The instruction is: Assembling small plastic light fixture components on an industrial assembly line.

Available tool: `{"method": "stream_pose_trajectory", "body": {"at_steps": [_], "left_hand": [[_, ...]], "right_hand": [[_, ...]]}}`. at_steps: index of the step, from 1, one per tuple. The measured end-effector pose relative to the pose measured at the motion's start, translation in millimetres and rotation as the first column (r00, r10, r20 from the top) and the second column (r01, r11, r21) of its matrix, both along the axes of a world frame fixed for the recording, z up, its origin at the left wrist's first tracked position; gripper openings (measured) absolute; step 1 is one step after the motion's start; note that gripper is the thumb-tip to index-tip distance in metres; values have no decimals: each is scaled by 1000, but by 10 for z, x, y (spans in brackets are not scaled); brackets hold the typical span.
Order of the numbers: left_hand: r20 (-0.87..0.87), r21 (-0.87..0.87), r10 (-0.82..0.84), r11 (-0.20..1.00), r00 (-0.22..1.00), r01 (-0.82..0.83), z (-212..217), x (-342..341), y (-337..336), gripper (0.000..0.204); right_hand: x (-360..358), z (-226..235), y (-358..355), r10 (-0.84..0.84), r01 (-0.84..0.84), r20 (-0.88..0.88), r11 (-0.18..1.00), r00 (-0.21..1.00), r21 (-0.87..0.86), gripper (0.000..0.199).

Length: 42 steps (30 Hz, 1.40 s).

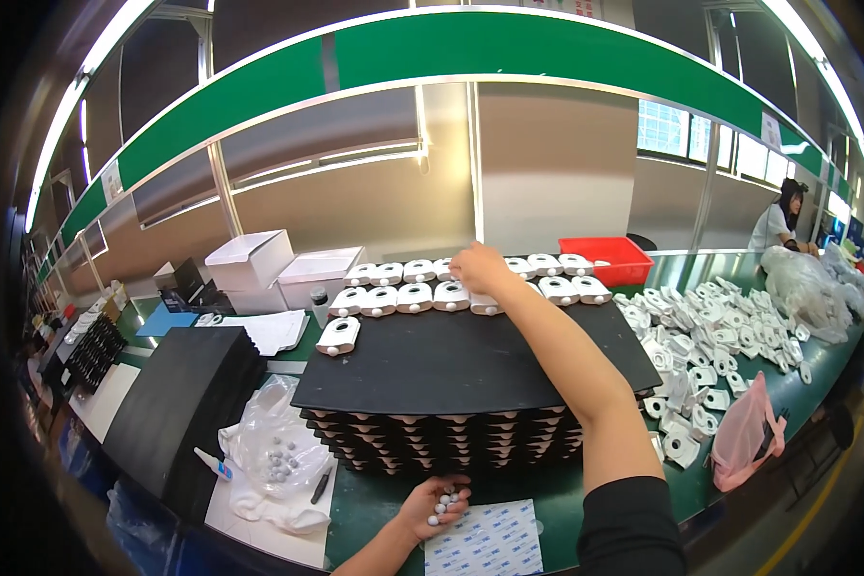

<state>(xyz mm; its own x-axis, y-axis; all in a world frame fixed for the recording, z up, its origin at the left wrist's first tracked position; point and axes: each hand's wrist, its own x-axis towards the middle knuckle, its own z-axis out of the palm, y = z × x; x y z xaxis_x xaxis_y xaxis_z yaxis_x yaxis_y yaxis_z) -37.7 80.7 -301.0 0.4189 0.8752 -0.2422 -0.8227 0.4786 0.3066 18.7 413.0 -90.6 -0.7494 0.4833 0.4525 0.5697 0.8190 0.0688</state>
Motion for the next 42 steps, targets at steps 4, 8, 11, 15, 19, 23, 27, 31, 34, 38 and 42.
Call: {"method": "stream_pose_trajectory", "body": {"at_steps": [4,8,11,15,19,23,27,31,34,38,42], "left_hand": [[28,-2,4,1000,1000,-4,-22,-10,-10,25],[26,-5,0,1000,1000,0,-31,-8,-15,25],[5,-12,10,1000,1000,-10,7,-7,-29,25],[15,-15,3,1000,1000,-3,-12,-7,-7,25],[33,-2,3,1000,999,-3,-61,-23,-12,25],[31,8,4,1000,1000,-4,-56,-6,-14,26],[93,-29,29,999,995,-26,-81,6,3,31],[62,36,29,999,998,-31,-72,5,10,33],[-26,105,56,993,998,-53,89,31,-33,26],[-119,332,240,924,963,-189,331,49,-143,17],[-227,467,513,803,828,-370,602,-29,-243,20]], "right_hand": [[-182,74,-128,-115,116,57,993,992,-5,21],[-272,229,-299,-202,204,41,977,979,-62,21],[-367,269,-296,-129,121,-49,982,990,-145,20],[-527,23,-101,100,-103,-151,995,983,-9,19],[-670,67,-205,70,-73,-34,990,997,-123,18],[-667,161,-245,66,-59,25,975,998,-213,19],[-668,201,-298,130,-124,145,991,981,-51,12],[-580,180,-318,183,-200,143,973,973,113,12],[-443,239,-430,298,-301,48,930,953,209,13],[-95,539,-1194,386,-377,17,889,922,258,11],[256,398,-2003,531,-525,80,784,843,332,9]]}}
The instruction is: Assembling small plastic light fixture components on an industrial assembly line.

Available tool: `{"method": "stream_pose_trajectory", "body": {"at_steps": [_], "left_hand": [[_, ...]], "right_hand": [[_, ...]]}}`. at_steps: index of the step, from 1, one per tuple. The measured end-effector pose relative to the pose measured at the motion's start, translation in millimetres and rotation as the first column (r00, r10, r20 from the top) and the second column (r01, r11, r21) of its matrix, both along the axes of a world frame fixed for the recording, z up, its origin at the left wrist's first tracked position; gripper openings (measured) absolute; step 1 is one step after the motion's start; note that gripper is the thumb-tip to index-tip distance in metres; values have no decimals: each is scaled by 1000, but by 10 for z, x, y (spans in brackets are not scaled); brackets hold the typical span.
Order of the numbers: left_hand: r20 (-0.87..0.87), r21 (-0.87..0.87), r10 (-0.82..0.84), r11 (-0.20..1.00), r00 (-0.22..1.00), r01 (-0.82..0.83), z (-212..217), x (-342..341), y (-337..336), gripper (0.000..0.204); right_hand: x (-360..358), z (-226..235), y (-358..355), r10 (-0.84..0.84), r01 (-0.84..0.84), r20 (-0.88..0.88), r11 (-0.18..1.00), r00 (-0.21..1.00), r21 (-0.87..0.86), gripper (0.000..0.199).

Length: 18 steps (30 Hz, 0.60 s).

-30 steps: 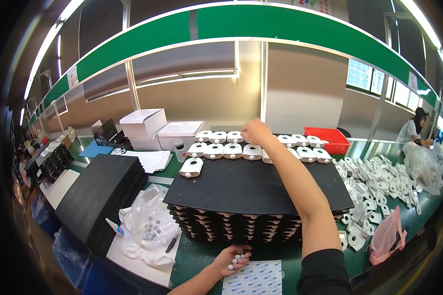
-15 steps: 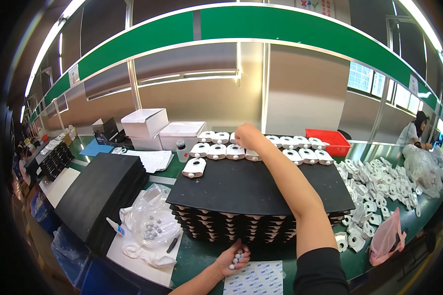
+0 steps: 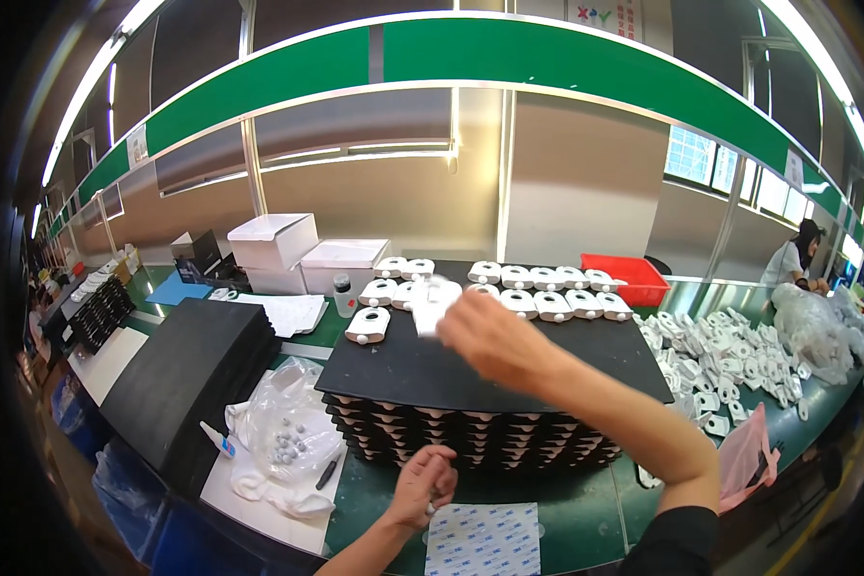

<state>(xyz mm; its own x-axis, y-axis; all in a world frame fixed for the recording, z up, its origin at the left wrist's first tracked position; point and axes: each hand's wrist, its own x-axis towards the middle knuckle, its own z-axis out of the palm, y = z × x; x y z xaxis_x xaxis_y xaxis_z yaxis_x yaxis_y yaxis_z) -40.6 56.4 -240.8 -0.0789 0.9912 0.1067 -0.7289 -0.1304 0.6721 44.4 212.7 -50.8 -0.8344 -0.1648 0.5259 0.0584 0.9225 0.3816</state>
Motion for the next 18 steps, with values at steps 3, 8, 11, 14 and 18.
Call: {"method": "stream_pose_trajectory", "body": {"at_steps": [3,8,11,14,18], "left_hand": [[-203,49,252,968,946,-247,427,-56,-54,33],[-257,113,352,936,900,-334,696,-44,16,30],[-329,67,353,934,876,-351,793,-5,88,27],[-433,181,420,907,797,-379,816,-29,119,27],[-699,283,357,934,620,-220,882,-111,137,28]], "right_hand": [[298,-83,-495,18,-22,39,994,999,105,26],[516,-249,-829,-11,-4,112,991,994,136,29],[556,-339,-825,-53,28,137,983,989,179,27],[599,-235,-788,54,-53,5,995,999,-89,23],[584,26,-619,-70,-5,-143,881,987,-473,24]]}}
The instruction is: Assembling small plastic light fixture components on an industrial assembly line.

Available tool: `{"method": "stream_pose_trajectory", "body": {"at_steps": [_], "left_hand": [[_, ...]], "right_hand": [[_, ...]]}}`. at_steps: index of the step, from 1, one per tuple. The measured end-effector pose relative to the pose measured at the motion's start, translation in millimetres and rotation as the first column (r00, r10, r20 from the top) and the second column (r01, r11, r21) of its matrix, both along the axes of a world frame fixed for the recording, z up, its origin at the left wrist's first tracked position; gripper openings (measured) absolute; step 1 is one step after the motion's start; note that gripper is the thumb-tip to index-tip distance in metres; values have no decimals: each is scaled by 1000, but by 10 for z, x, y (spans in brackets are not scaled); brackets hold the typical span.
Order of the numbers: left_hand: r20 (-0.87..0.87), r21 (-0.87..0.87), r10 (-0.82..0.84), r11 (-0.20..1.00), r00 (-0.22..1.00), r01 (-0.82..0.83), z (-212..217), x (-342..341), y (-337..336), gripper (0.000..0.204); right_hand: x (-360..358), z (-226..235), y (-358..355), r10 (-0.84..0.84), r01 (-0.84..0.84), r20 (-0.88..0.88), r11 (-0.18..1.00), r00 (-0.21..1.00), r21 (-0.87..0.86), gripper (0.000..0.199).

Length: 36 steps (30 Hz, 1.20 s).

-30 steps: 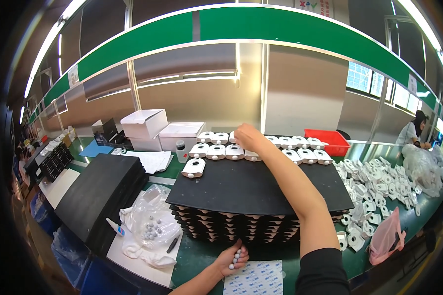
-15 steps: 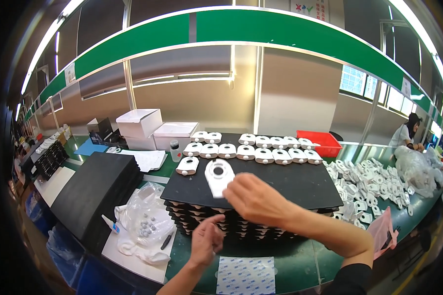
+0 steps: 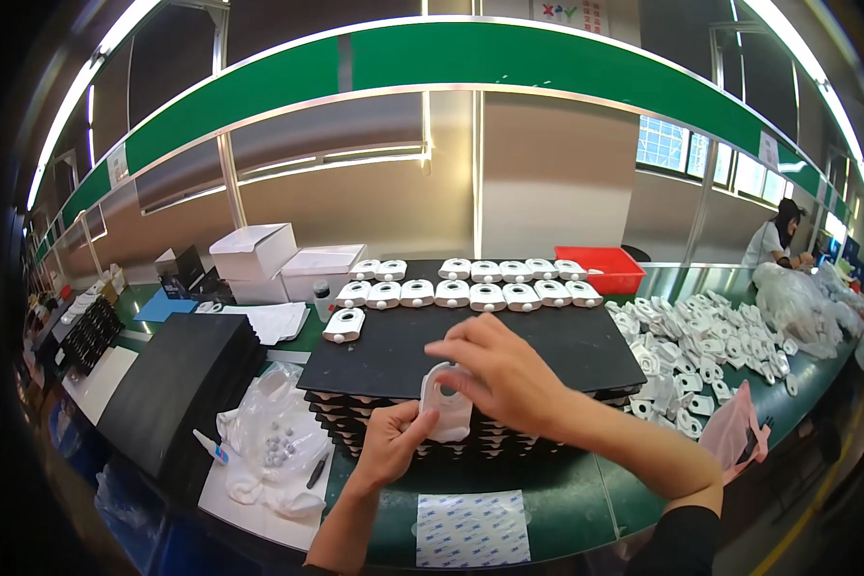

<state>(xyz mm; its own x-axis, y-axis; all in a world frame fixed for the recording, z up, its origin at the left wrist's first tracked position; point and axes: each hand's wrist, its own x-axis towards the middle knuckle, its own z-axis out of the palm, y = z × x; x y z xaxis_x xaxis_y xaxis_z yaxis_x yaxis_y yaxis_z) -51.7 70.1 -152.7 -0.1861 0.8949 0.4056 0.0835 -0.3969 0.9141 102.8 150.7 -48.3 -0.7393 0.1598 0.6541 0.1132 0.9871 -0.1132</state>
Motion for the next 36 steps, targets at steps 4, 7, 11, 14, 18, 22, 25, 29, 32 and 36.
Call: {"method": "stream_pose_trajectory", "body": {"at_steps": [4,7,11,14,18,22,25,29,32,36], "left_hand": [[-133,-92,-188,980,973,177,65,-42,-23,28],[-139,-143,-283,954,949,263,73,-65,-23,28],[-43,-200,-379,910,924,364,232,-74,-76,29],[-37,-229,-397,897,917,379,329,-86,-121,30],[-8,-103,-250,963,968,248,257,-198,-92,29],[290,0,-90,996,953,94,244,-221,-42,28],[416,-9,-77,996,906,89,241,-217,-18,29],[483,0,41,999,874,-47,202,-316,29,34],[594,-4,52,998,803,-62,231,-415,63,30],[615,11,49,997,787,-70,250,-524,108,36]], "right_hand": [[74,24,312,118,-43,215,945,969,-326,18],[96,-6,309,228,-87,262,885,938,-458,15],[94,47,122,114,24,296,905,948,-425,10],[90,88,35,66,29,277,945,959,-325,9],[29,69,-27,6,9,101,989,995,-148,21],[-79,54,-223,17,-33,56,956,998,293,51],[-179,-162,-154,-3,-17,33,800,999,600,44],[-368,-147,71,128,-178,128,812,984,555,31],[-601,-71,409,144,-135,29,818,989,560,21],[-986,-66,782,207,-199,-11,951,978,236,5]]}}
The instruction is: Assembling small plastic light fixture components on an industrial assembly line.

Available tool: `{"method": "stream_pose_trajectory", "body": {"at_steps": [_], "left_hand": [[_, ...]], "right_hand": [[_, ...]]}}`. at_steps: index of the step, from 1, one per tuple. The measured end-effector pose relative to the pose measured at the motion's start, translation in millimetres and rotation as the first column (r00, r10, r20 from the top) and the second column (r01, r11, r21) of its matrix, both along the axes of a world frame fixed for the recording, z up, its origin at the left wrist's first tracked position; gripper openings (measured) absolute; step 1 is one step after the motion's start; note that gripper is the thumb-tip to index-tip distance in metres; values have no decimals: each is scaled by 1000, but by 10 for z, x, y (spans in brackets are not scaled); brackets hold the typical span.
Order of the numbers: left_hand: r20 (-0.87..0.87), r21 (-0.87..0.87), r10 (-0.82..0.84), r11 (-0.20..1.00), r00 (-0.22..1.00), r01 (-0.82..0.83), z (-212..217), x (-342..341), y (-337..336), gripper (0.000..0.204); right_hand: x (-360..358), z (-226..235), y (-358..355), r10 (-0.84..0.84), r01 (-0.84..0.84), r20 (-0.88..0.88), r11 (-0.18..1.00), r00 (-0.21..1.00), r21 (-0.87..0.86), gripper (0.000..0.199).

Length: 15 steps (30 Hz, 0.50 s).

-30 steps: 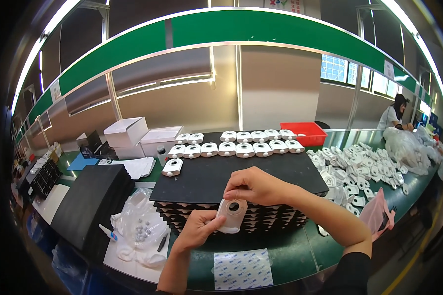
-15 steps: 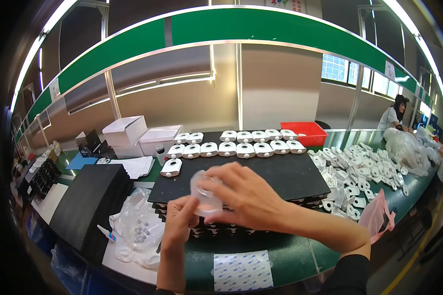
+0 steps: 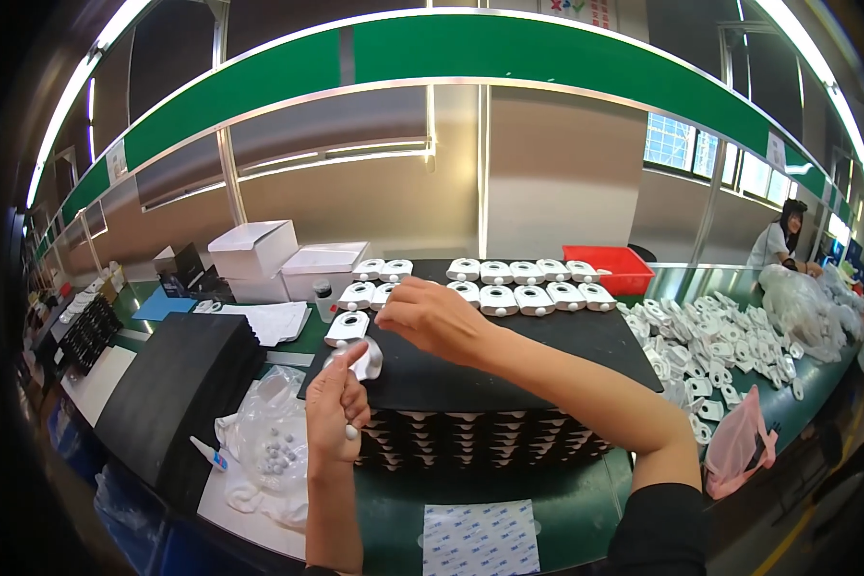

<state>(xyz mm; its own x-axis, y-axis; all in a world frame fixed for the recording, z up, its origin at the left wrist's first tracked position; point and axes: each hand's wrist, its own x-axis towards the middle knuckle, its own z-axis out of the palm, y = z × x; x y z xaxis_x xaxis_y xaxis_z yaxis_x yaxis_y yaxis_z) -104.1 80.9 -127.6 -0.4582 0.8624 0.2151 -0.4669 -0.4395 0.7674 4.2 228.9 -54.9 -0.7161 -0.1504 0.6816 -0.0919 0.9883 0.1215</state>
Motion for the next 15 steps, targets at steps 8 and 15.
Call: {"method": "stream_pose_trajectory", "body": {"at_steps": [8,15], "left_hand": [[208,134,63,987,976,-93,122,-154,-214,34],[366,188,102,965,925,-182,56,-221,-131,31]], "right_hand": [[-279,-36,-4,42,48,178,879,983,-474,16],[-364,-204,-252,-179,439,519,786,836,-435,52]]}}
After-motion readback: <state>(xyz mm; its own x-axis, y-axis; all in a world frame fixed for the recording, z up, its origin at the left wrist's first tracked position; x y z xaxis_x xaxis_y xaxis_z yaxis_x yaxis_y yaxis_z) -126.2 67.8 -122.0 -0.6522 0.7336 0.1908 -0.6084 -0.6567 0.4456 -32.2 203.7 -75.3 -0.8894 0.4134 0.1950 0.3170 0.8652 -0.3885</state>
